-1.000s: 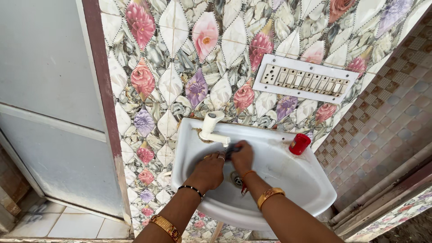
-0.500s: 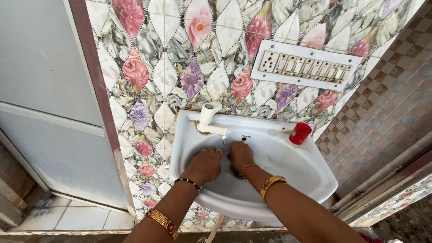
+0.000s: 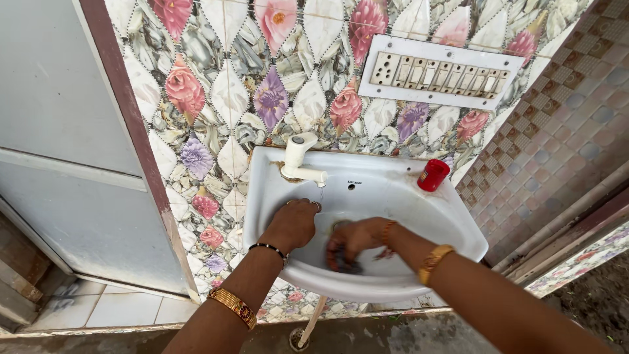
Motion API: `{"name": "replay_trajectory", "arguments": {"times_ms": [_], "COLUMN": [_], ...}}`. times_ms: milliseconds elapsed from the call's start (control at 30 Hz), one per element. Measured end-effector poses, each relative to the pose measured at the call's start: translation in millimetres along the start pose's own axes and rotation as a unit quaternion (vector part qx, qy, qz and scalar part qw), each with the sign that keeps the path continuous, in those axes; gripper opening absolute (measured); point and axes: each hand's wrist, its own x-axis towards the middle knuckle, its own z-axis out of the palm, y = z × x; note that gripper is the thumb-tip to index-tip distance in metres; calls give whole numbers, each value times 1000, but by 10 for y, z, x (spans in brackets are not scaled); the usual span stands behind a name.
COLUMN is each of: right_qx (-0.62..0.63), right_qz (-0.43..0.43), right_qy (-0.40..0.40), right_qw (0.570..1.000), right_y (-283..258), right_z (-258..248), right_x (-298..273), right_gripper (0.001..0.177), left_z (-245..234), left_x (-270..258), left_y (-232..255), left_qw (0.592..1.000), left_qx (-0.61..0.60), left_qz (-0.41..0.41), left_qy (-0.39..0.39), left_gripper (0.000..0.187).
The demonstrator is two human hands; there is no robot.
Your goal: The person cleans a small white sink by hand, using a piece of grey material and a red cup to scrub and rinse the interior surface and fixtures.
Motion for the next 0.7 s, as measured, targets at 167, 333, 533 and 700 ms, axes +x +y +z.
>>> {"name": "replay_trajectory", "arguments": {"times_ms": [167, 333, 533, 700], "right_qx": [64, 125, -6, -96], "right_qz": [122, 128, 22, 153], "right_qy": [-46, 102, 281, 279], "right_qw": [989, 979, 959, 943], "right_y": [320, -59, -669, -475], "right_z": [-25, 140, 644, 908], "right_x": [-496, -87, 255, -748], "right_gripper": [37, 40, 42, 32], "left_z": [61, 47, -215, -170], "left_x": [21, 5, -42, -42], "left_y": [-62, -12, 103, 88], "left_qw": [1000, 1000, 999, 1000], "left_qx": [-15, 15, -1, -2], "left_qz": [4, 23, -27, 8], "left_qy": [11, 11, -39, -30], "left_gripper": [44, 46, 47, 47]}}
